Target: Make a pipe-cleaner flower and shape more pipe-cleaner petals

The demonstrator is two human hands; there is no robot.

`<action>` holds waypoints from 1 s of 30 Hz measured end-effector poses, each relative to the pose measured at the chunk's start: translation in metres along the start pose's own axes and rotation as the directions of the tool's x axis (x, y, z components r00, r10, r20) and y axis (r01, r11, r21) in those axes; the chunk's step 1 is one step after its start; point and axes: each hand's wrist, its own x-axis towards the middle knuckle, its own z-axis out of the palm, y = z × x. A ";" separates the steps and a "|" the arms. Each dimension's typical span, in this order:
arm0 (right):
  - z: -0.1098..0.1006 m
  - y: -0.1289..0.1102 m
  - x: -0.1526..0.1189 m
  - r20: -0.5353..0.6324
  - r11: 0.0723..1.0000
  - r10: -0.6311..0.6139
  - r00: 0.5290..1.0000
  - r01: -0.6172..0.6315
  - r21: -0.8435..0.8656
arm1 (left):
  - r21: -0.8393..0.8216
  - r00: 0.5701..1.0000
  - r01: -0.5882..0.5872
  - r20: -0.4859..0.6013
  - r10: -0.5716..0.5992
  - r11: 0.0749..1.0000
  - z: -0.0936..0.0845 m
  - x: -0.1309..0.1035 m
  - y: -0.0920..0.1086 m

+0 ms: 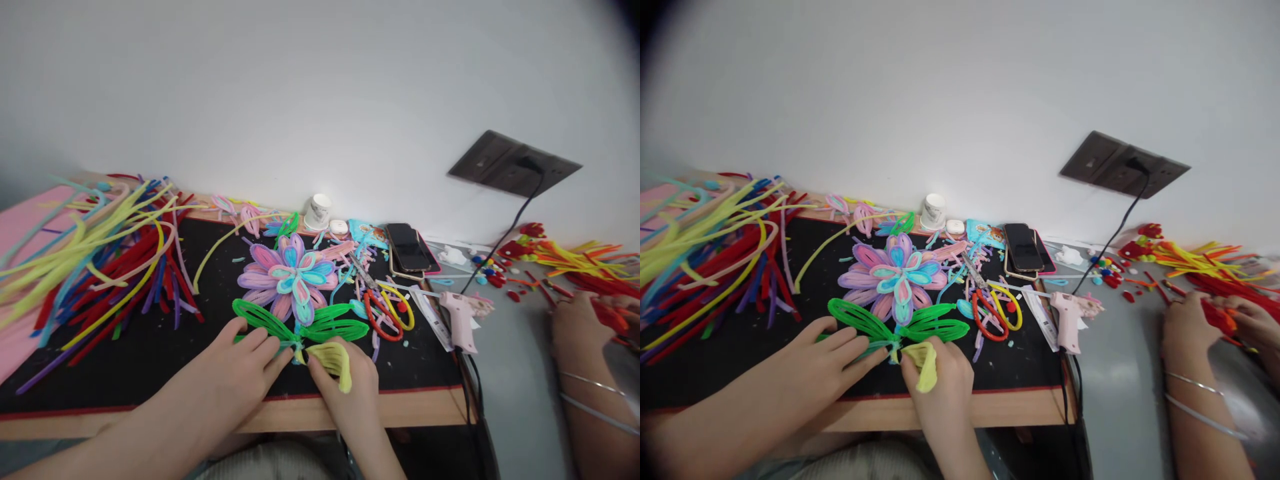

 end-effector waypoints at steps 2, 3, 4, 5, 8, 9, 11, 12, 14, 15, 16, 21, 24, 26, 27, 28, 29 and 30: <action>0.001 0.000 -0.001 -0.011 1.000 -0.013 1.000 0.013 -0.025 | 0.008 1.000 -0.004 0.002 0.004 1.000 0.000 0.000 0.000; 0.001 0.000 -0.001 -0.021 0.999 -0.016 1.000 0.016 -0.030 | 0.012 1.000 -0.005 0.001 0.005 1.000 0.000 0.000 0.000; 0.001 0.000 -0.001 -0.031 0.999 -0.019 0.999 0.018 -0.033 | 0.016 1.000 -0.003 0.002 0.003 1.000 0.000 0.000 0.000; 0.001 0.000 -0.001 -0.040 0.999 -0.022 0.999 0.021 -0.033 | 0.018 1.000 -0.001 0.005 0.001 1.000 0.000 -0.001 0.000; 0.002 -0.001 0.000 -0.056 0.999 -0.028 0.998 0.026 -0.041 | 0.020 1.000 0.010 -0.001 -0.010 1.000 -0.002 0.000 -0.001; 0.002 -0.001 0.000 -0.056 0.998 -0.031 0.998 0.029 -0.047 | 0.020 1.000 0.010 0.003 -0.010 1.000 -0.003 0.001 -0.001; 0.003 -0.001 0.001 -0.055 0.997 -0.037 0.998 0.034 -0.063 | 0.020 1.000 0.001 0.011 -0.002 1.000 -0.005 0.002 -0.002; 0.003 -0.001 0.001 -0.056 0.997 -0.039 0.998 0.035 -0.069 | 0.021 1.000 -0.006 0.016 0.005 1.000 -0.006 0.002 -0.002; 0.004 -0.001 0.000 -0.056 0.997 -0.037 0.998 0.033 -0.073 | 0.018 1.000 -0.017 0.019 0.017 1.000 -0.006 0.003 -0.003; 0.004 -0.001 0.000 -0.054 0.997 -0.035 0.998 0.031 -0.070 | 0.017 1.000 -0.015 0.019 0.015 1.000 -0.006 0.003 -0.002; 0.004 0.000 0.000 -0.053 0.997 -0.032 0.998 0.028 -0.066 | 0.015 1.000 -0.006 0.020 0.006 1.000 -0.005 0.003 -0.002; 0.006 0.000 -0.002 -0.058 0.998 -0.021 0.998 0.017 -0.064 | 0.003 0.999 0.021 0.034 -0.021 1.000 -0.004 0.002 0.000; 0.007 0.001 -0.001 -0.054 0.996 -0.021 0.998 0.016 -0.085 | -0.002 1.000 0.009 0.022 -0.009 1.000 -0.007 0.003 0.000; 0.007 0.001 0.000 -0.049 0.994 -0.027 0.998 0.022 -0.104 | -0.003 1.000 0.008 0.014 -0.008 1.000 -0.008 0.004 0.001; 0.007 0.001 0.000 -0.049 0.994 -0.030 0.998 0.024 -0.111 | -0.001 1.000 0.012 0.009 -0.011 1.000 -0.008 0.004 0.001; 0.007 0.002 0.000 -0.049 0.993 -0.032 0.998 0.027 -0.116 | 0.000 1.000 0.017 0.007 -0.017 1.000 -0.008 0.004 0.002; 0.007 0.002 0.000 -0.048 0.993 -0.034 0.998 0.028 -0.118 | 0.001 1.000 0.020 0.004 -0.020 1.000 -0.008 0.004 0.002; 0.007 0.002 0.000 -0.047 0.993 -0.036 0.998 0.031 -0.117 | 0.001 1.000 0.022 0.000 -0.022 1.000 -0.008 0.004 0.003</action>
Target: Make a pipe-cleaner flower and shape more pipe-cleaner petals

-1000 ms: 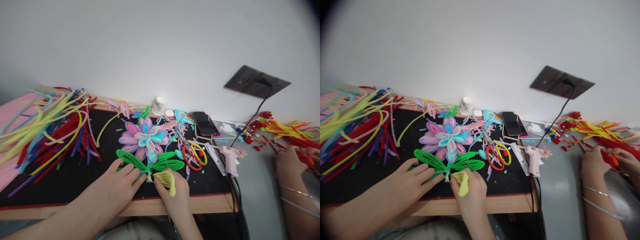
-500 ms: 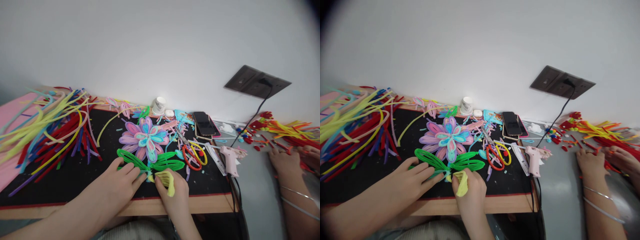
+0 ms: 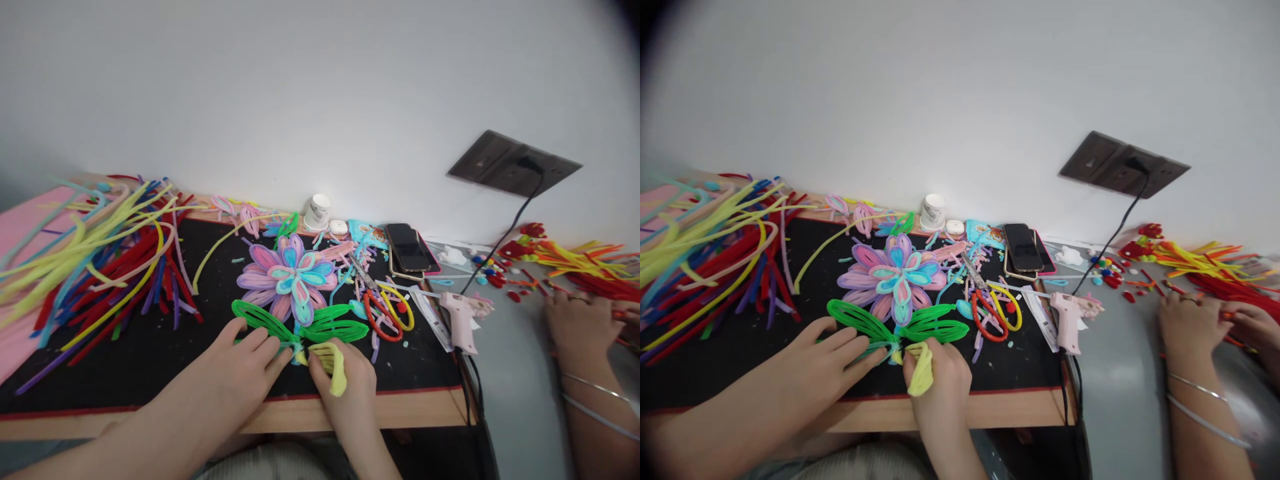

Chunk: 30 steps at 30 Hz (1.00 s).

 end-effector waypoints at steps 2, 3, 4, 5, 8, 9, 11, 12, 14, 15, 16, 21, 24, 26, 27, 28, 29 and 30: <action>0.000 0.001 0.000 -0.001 1.000 0.001 1.000 -0.001 -0.002 | -0.001 1.000 0.001 0.007 -0.001 1.000 0.000 0.000 0.001; 0.000 0.001 0.000 -0.002 1.000 0.001 1.000 -0.001 -0.005 | -0.002 1.000 0.002 0.014 -0.002 1.000 0.000 0.001 0.001; 0.000 0.001 0.000 -0.003 1.000 0.002 1.000 -0.002 -0.008 | -0.001 1.000 0.001 0.020 -0.001 1.000 0.000 0.001 0.001; 0.000 0.001 0.000 -0.006 1.000 0.001 1.000 -0.001 -0.010 | 0.001 1.000 0.000 0.020 0.000 1.000 0.000 0.002 0.001; 0.000 0.000 0.000 -0.010 1.000 -0.008 1.000 0.008 -0.008 | 0.012 0.999 0.002 0.032 -0.003 1.000 -0.002 0.004 0.001; 0.000 0.000 0.000 -0.011 1.000 -0.010 1.000 0.010 -0.006 | 0.014 0.999 0.005 0.035 -0.005 1.000 -0.002 0.004 0.002; 0.001 0.001 0.000 -0.014 1.000 -0.010 1.000 0.010 -0.010 | 0.011 0.999 0.015 0.048 -0.016 1.000 -0.002 0.004 0.002; 0.001 0.001 0.000 -0.014 1.000 -0.009 1.000 0.008 -0.014 | 0.008 0.998 0.019 0.054 -0.019 1.000 -0.002 0.004 0.002; 0.002 0.001 0.000 -0.013 1.000 -0.005 1.000 0.005 -0.023 | 0.005 0.998 0.022 0.061 -0.022 1.000 0.000 0.003 0.003; 0.002 0.001 0.000 -0.012 1.000 -0.006 1.000 0.006 -0.025 | 0.004 0.998 0.022 0.066 -0.023 1.000 0.001 0.003 0.003; 0.002 0.001 0.001 -0.011 1.000 -0.009 1.000 0.008 -0.028 | 0.002 0.997 0.021 0.068 -0.021 1.000 0.001 0.003 0.003; 0.001 0.000 0.002 -0.010 0.998 -0.024 1.000 0.023 -0.055 | -0.010 0.997 0.022 0.075 -0.021 1.000 0.000 0.004 0.003; 0.001 0.001 0.002 -0.006 0.998 -0.025 1.000 0.025 -0.050 | -0.011 0.996 0.023 0.085 -0.022 1.000 -0.001 0.005 0.003; 0.001 0.002 0.001 0.000 0.999 -0.017 1.000 0.017 -0.044 | -0.015 0.996 0.018 0.085 -0.016 1.000 -0.001 0.005 0.003; 0.002 0.002 0.001 0.007 0.999 -0.013 1.000 0.013 -0.041 | -0.017 0.996 0.014 0.083 -0.012 1.000 -0.001 0.006 0.002; 0.002 0.003 0.001 0.015 0.999 -0.010 1.000 0.010 -0.039 | -0.018 0.997 0.009 0.081 -0.008 1.000 -0.001 0.006 0.002; 0.002 0.003 0.000 0.021 0.999 -0.006 1.000 0.007 -0.037 | -0.018 0.997 0.006 0.078 -0.005 1.000 -0.001 0.006 0.002; 0.002 0.003 0.000 0.025 0.999 -0.003 1.000 0.004 -0.035 | -0.016 0.997 0.008 0.070 -0.006 1.000 -0.001 0.006 0.003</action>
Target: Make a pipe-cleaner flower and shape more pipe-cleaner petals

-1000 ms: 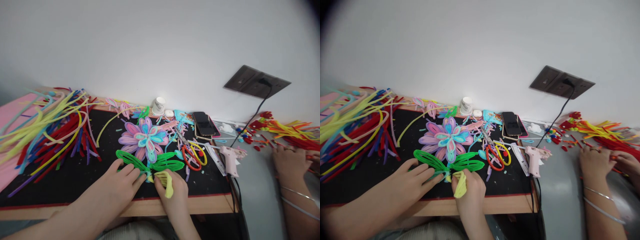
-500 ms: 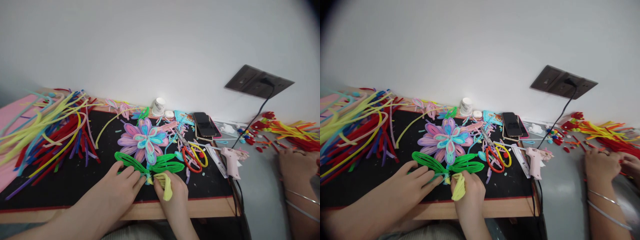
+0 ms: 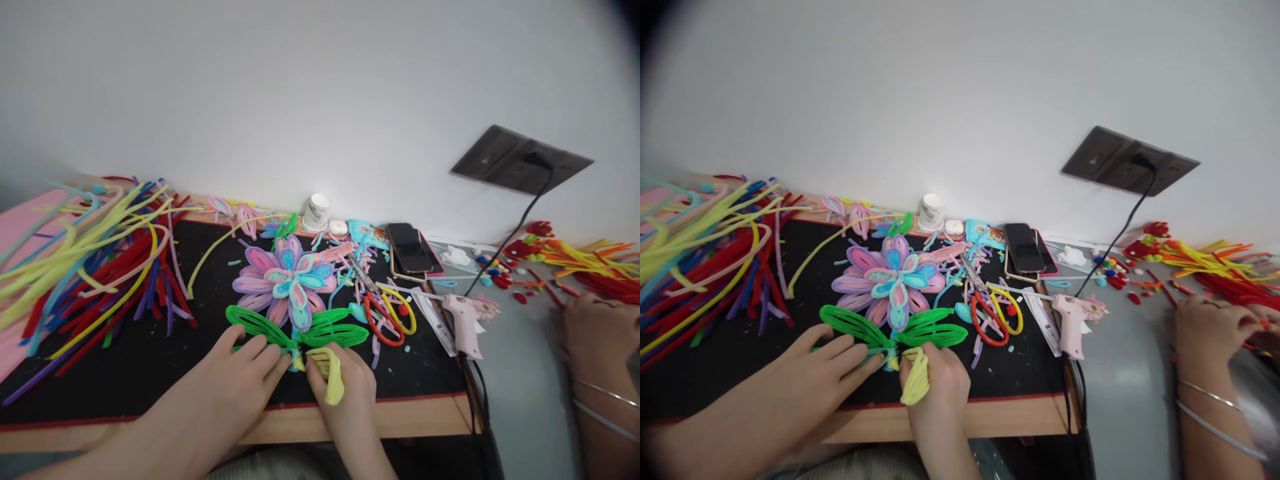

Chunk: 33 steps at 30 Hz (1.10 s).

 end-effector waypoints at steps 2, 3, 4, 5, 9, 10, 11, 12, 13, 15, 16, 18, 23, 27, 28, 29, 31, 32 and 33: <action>0.000 0.000 0.000 -0.001 1.000 0.004 1.000 -0.004 0.007 | 0.002 1.000 0.005 -0.016 -0.005 1.000 0.001 0.000 0.000; 0.000 -0.001 0.000 -0.004 1.000 0.007 1.000 -0.007 0.010 | 0.003 1.000 0.011 -0.021 -0.011 1.000 0.001 0.000 0.001; -0.001 -0.001 0.000 -0.008 1.000 0.010 1.000 -0.009 0.011 | 0.004 0.999 0.015 -0.029 -0.015 1.000 0.002 0.000 0.001; -0.001 -0.001 0.001 -0.011 1.000 0.011 1.000 -0.011 0.011 | 0.005 0.999 0.015 -0.033 -0.015 1.000 0.002 -0.001 0.001; -0.001 -0.002 0.002 -0.007 1.000 0.006 1.000 -0.006 0.005 | 0.000 1.000 0.015 -0.023 -0.015 1.000 0.002 0.000 0.001; -0.001 -0.003 0.002 -0.007 1.000 0.003 1.000 -0.003 0.001 | -0.001 1.000 0.015 -0.009 -0.015 1.000 0.002 0.000 0.001; -0.001 -0.003 0.002 -0.008 1.000 0.000 1.000 0.000 -0.003 | -0.002 1.000 0.016 0.004 -0.016 1.000 0.001 0.000 0.001; -0.001 -0.003 0.002 -0.012 1.000 -0.001 1.000 0.001 -0.008 | -0.002 1.000 0.016 0.016 -0.016 1.000 0.001 0.000 0.001; -0.001 -0.003 0.002 -0.016 1.000 -0.003 1.000 0.003 -0.011 | -0.001 1.000 0.013 0.023 -0.013 1.000 0.001 -0.001 0.001; -0.001 -0.003 0.002 -0.026 1.000 -0.008 1.000 0.008 -0.014 | 0.006 1.000 0.008 0.022 -0.008 1.000 0.001 -0.001 0.001; -0.001 -0.003 0.002 -0.030 1.000 -0.015 0.999 0.015 -0.014 | 0.011 1.000 0.008 0.015 -0.008 1.000 0.001 -0.001 0.002; -0.002 -0.003 0.002 -0.037 0.999 -0.031 0.999 0.030 -0.014 | 0.017 1.000 0.008 0.008 -0.009 1.000 0.002 -0.001 0.002; -0.007 -0.005 0.003 -0.023 0.999 -0.044 0.999 0.044 0.001 | 0.004 0.999 0.027 0.046 -0.027 1.000 -0.002 -0.001 0.003; -0.008 -0.005 0.003 -0.005 0.999 -0.019 1.000 0.020 0.032 | -0.002 0.999 0.028 0.037 -0.028 1.000 -0.003 0.000 0.003; -0.008 -0.004 0.003 -0.002 0.999 -0.018 1.000 0.018 0.042 | -0.002 0.999 0.027 0.037 -0.027 1.000 -0.003 0.000 0.003; -0.007 -0.002 0.003 0.006 0.998 -0.021 1.000 0.020 0.063 | -0.001 0.999 0.026 0.042 -0.026 1.000 -0.003 0.000 0.003; -0.005 0.002 0.002 0.036 0.989 -0.023 0.999 0.017 0.145 | -0.004 0.998 0.026 0.050 -0.026 1.000 -0.002 0.000 0.003; -0.004 0.005 0.002 0.055 0.980 -0.023 0.998 0.012 0.198 | -0.008 0.998 0.027 0.049 -0.026 1.000 -0.001 0.000 0.003; -0.003 0.007 0.002 0.072 0.968 -0.024 0.997 0.005 0.249 | -0.012 0.998 0.030 0.050 -0.029 0.999 -0.001 0.000 0.003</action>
